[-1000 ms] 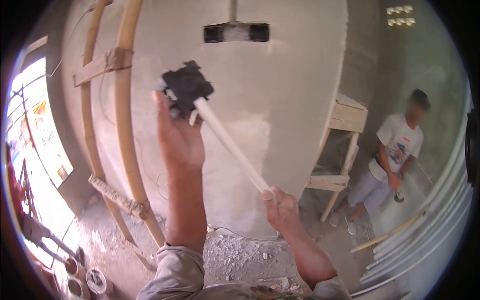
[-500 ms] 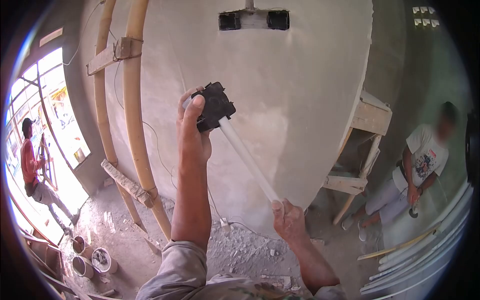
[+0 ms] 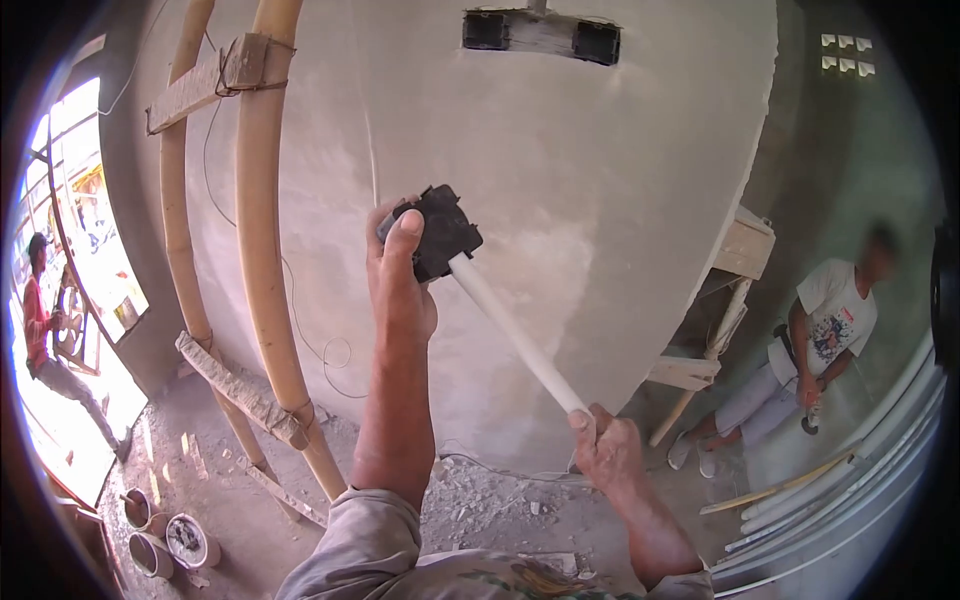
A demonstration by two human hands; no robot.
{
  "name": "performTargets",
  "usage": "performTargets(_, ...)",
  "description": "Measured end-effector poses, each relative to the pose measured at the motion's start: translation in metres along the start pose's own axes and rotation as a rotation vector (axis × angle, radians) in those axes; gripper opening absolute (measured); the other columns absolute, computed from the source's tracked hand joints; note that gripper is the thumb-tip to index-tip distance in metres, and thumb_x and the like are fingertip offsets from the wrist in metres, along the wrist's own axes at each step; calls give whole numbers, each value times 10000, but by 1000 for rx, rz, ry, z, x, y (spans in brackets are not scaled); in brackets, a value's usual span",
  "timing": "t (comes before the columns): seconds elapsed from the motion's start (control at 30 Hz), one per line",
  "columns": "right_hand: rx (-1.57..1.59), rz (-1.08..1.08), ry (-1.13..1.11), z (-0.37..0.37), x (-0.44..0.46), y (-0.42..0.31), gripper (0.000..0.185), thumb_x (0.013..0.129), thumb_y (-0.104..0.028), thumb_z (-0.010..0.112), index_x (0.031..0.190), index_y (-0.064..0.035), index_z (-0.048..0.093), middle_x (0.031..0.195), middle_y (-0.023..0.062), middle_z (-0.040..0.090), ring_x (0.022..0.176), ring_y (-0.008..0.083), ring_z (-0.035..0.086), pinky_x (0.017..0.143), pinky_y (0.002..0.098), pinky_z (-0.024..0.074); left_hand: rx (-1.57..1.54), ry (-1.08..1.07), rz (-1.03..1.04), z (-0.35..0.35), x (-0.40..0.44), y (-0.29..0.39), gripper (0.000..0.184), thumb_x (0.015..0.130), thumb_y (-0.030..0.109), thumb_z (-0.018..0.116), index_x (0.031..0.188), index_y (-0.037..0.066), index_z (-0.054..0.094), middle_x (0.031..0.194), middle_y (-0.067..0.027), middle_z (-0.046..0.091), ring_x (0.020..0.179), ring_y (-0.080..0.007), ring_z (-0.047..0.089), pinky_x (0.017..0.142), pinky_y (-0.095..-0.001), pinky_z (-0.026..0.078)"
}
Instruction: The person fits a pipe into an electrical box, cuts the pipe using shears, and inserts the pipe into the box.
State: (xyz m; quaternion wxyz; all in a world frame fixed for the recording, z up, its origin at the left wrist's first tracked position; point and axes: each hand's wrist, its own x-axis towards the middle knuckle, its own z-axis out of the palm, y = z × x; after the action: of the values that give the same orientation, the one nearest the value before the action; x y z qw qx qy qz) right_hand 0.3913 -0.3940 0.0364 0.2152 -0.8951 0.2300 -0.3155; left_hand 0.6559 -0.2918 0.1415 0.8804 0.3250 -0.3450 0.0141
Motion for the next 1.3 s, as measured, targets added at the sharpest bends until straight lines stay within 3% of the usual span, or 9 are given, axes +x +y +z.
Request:
performTargets(0.33, 54, 114, -171, 37, 33, -50, 542, 985, -508, 482, 890, 18, 570, 600, 229, 566, 628, 417, 626, 528, 457, 483, 208, -46, -150, -21, -33, -32, 581, 811, 461, 780, 1141, 36, 558, 1010, -89, 622, 911, -139, 597, 804, -276, 506)
performTargets(0.4, 40, -56, -70, 57, 30, -44, 501, 996, -470, 483, 959, 26, 540, 581, 209, 557, 593, 424, 613, 515, 462, 475, 78, -35, -204, -21, -40, -30, 637, 805, 493, 777, 1178, 32, 543, 1020, -91, 621, 970, -148, 585, 849, -287, 492)
performTargets(0.6, 277, 61, -67, 66, 40, -55, 498, 1008, -446, 480, 990, 52, 499, 533, 179, 516, 538, 409, 597, 491, 465, 448, 139, 33, 21, -3, -43, -8, 650, 865, 458, 727, 1252, -2, 481, 1126, -120, 583, 1053, -172, 559, 905, -319, 478)
performTargets(0.63, 317, 78, -77, 63, 43, -60, 515, 1007, -458, 478, 980, 55, 501, 529, 179, 510, 536, 403, 598, 491, 463, 444, 155, 99, 122, 3, -46, -12, 626, 884, 462, 702, 1284, 25, 498, 1115, -38, 581, 1037, -121, 521, 915, -284, 417)
performTargets(0.73, 333, 46, -68, 61, 48, -64, 546, 1005, -484, 473, 971, 60, 504, 532, 176, 503, 525, 384, 589, 494, 450, 436, 131, 55, 144, -8, -49, -25, 582, 869, 359, 744, 1243, -13, 499, 1118, -95, 576, 1032, -154, 548, 919, -296, 444)
performTargets(0.9, 517, -6, -111, 55, 56, -75, 565, 1005, -512, 456, 939, 48, 500, 542, 149, 475, 489, 318, 537, 492, 416, 423, 299, -5, 201, 13, -31, -8, 327, 815, 184, 801, 1029, 0, 636, 969, -34, 612, 863, -105, 572, 791, -266, 475)
performTargets(1.13, 667, -72, -17, 25, 91, -106, 557, 1019, -491, 431, 985, 60, 497, 541, 122, 445, 508, 225, 510, 496, 372, 397, 237, -132, 416, 72, 11, 36, 389, 892, 337, 740, 1046, -10, 655, 851, -14, 646, 755, -77, 558, 687, -235, 455)
performTargets(1.17, 691, -67, -5, 20, 92, -107, 552, 1020, -483, 434, 996, 65, 495, 536, 116, 443, 500, 223, 505, 493, 373, 395, 290, -155, 406, 80, 11, 39, 506, 915, 476, 666, 1088, 2, 644, 927, -1, 613, 861, -93, 499, 780, -253, 401)
performTargets(1.3, 701, -71, 91, -1, 87, -97, 525, 1017, -451, 466, 1046, 73, 495, 563, 112, 478, 507, 235, 508, 505, 380, 411, 139, -206, 377, 107, 2, 29, 478, 939, 449, 643, 1093, -3, 627, 929, 2, 602, 856, -85, 484, 776, -253, 397)
